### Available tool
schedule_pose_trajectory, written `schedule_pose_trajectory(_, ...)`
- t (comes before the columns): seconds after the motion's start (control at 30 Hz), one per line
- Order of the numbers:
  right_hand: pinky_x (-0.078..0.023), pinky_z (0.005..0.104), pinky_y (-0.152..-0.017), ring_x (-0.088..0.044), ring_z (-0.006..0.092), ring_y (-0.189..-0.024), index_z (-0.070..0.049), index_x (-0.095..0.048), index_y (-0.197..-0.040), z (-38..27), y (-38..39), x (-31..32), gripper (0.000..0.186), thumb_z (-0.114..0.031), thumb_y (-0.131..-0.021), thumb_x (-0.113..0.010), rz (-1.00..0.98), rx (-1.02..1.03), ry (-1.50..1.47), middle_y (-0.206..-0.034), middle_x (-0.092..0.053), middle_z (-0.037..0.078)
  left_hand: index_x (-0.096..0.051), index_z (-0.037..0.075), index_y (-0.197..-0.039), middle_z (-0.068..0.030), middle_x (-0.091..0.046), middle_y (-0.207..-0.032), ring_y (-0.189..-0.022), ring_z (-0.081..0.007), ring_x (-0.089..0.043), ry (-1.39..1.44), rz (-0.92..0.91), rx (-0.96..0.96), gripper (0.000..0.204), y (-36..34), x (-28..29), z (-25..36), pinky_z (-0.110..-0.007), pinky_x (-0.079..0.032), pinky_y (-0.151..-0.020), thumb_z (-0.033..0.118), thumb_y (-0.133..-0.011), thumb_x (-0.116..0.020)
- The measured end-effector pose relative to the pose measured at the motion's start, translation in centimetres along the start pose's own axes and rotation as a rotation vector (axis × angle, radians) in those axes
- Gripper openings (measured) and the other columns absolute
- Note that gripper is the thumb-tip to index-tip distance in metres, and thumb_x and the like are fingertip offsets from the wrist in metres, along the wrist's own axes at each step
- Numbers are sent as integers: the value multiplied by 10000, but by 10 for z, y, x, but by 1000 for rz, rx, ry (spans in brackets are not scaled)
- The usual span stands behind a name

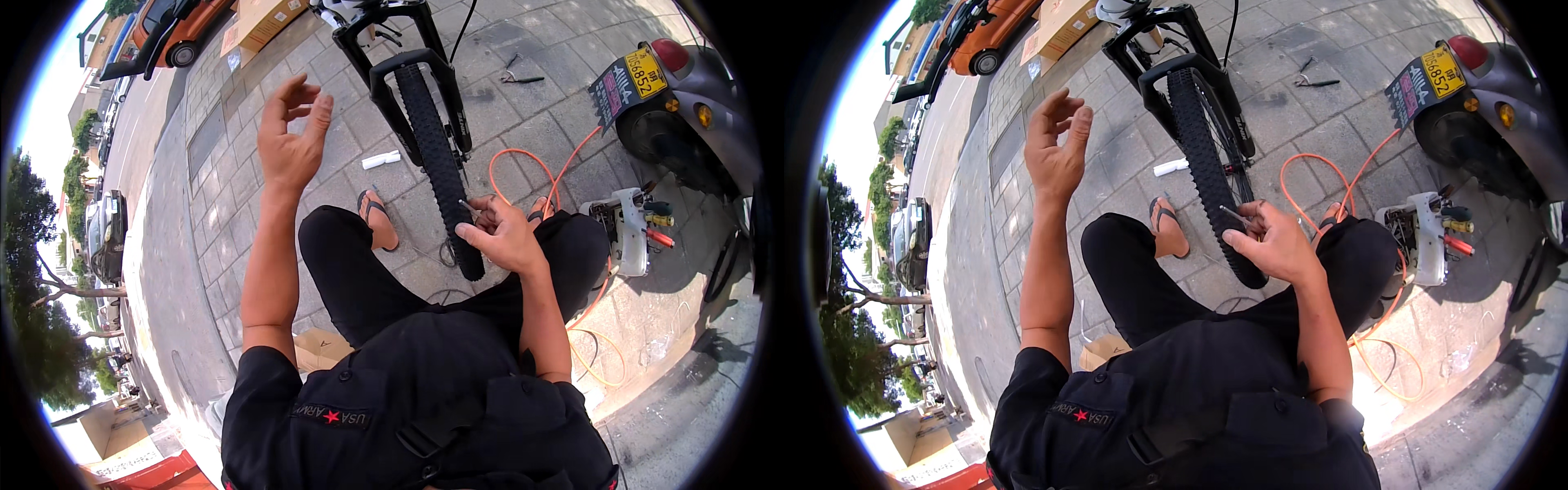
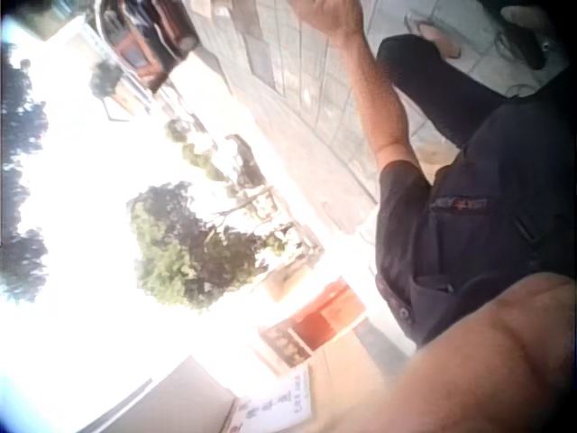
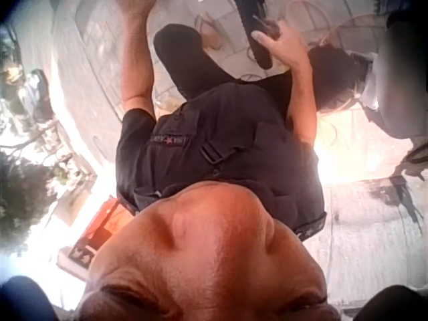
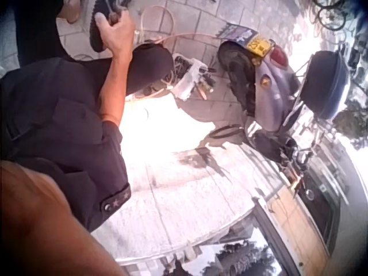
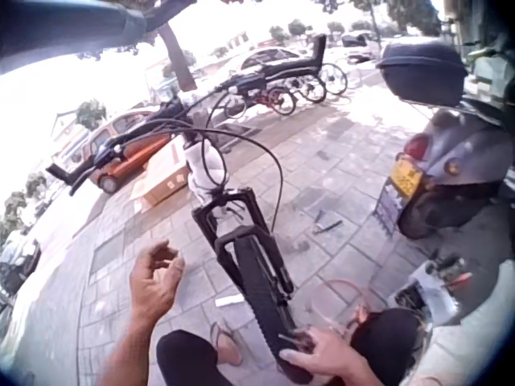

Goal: The person sits on the sidewalk and works on the front wheel of a bicycle. They use a wrench to tighten the axle nuts and adjust the wheel alignment within the fork. The person repeatedly spins the wheel to check for wobbles and makes fine adjustments to the axle nuts.

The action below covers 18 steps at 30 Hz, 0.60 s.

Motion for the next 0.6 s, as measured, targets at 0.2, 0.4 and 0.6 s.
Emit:
schedule_pose_trajectory(0.2, -460, 250, -619, -569, 71, -700, 46, -597, -1129, 1, -10, -9, 513, -205, -808, -909, -99, -122, -143, -778, -634, 22, -517, -11, -1460, -109, -693, -1195, -1096, -195, -643, 365, -127, 400, 573, 45, -126, -109, -319, -506, -960, 371, -1049, -633)
schedule_pose_trajectory(0.4, -381, 249, -573, -478, 50, -642, -20, -525, -1017, 5, -25, -18, 502, -190, -780, -933, -264, -206, -215, -709, -542, -27, -593, 53, -1392, -151, -750, -1058, -965, -205, -714, 328, -164, 475, 518, 50, -153, -132, -334, -526, -873, 442, -1049, -608)
schedule_pose_trajectory(0.6, -394, 233, -568, -504, 52, -665, -37, -483, -977, 7, -36, -48, 546, -228, -767, -949, -360, -266, -202, -720, -544, -9, -638, 54, -1328, -117, -761, -981, -893, -161, -700, 384, -108, 486, 481, 53, -151, -144, -315, -539, -817, 433, -1031, -645)
Point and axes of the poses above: each hand's wrist, its own y-axis away from the middle knuckle, its own x-axis out of the back of the hand, z = x × y, the point moved 4 cm from there along -y, towards the middle knuckle
